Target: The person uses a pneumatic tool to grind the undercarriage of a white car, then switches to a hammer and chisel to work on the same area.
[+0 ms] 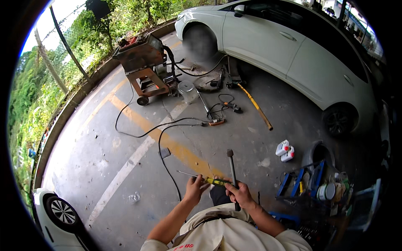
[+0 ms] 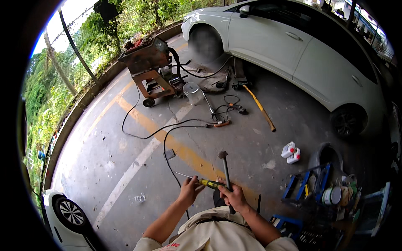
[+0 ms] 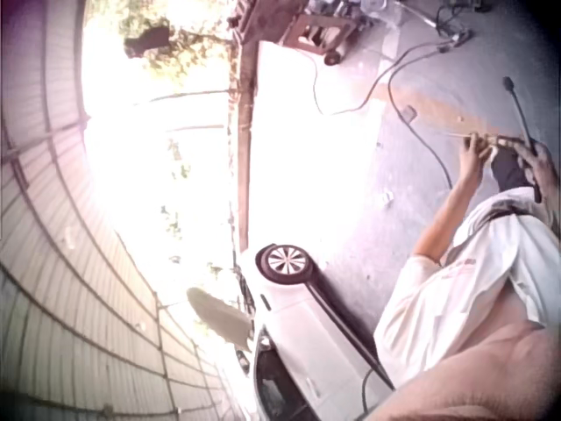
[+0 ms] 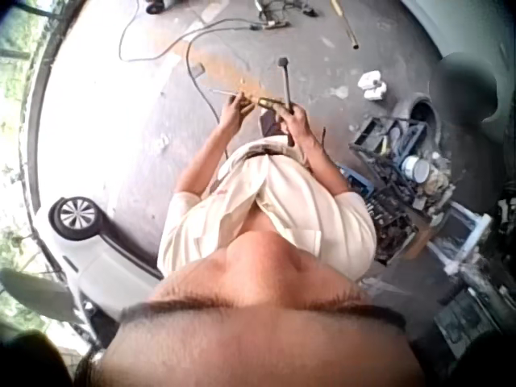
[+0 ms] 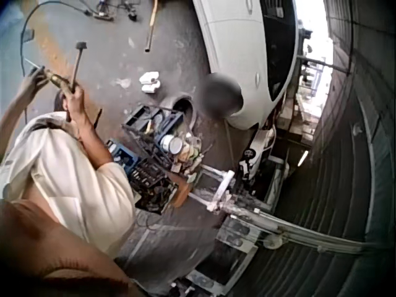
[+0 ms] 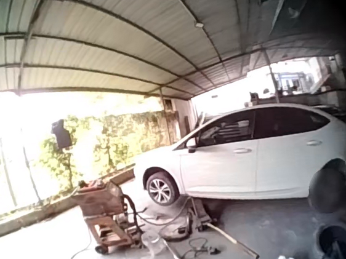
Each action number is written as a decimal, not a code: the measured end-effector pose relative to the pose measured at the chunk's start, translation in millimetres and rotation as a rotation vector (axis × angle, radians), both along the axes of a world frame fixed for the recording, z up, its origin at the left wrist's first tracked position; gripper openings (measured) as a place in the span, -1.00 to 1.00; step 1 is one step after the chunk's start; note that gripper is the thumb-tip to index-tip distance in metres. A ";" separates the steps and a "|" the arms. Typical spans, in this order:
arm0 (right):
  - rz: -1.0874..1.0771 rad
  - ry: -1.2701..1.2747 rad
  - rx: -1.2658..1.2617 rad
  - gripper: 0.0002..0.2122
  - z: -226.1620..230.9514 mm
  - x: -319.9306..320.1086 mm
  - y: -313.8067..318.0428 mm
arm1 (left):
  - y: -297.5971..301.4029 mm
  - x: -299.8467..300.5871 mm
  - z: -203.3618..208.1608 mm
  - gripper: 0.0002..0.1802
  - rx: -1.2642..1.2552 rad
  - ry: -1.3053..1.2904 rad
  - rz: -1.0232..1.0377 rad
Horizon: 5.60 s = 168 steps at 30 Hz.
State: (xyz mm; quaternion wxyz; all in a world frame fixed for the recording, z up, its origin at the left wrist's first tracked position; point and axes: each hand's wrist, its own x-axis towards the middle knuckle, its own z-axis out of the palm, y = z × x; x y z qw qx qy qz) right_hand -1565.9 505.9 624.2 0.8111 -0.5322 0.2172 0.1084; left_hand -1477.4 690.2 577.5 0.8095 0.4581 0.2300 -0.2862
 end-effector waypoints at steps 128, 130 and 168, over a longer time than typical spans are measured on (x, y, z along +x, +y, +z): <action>-0.851 0.461 -0.458 -0.82 -478.2 1306.1 -429.4 | -780.4 1493.8 -330.6 -0.58 -0.222 -1.622 -0.107; -0.852 0.464 -0.465 -0.82 -478.6 1305.9 -429.4 | -779.0 1495.4 -329.6 -0.63 -0.190 -1.620 -0.110; -0.704 0.096 -1.295 -0.51 -257.0 1393.0 -484.5 | -778.6 1503.6 -332.9 -0.71 -0.180 -1.602 -0.124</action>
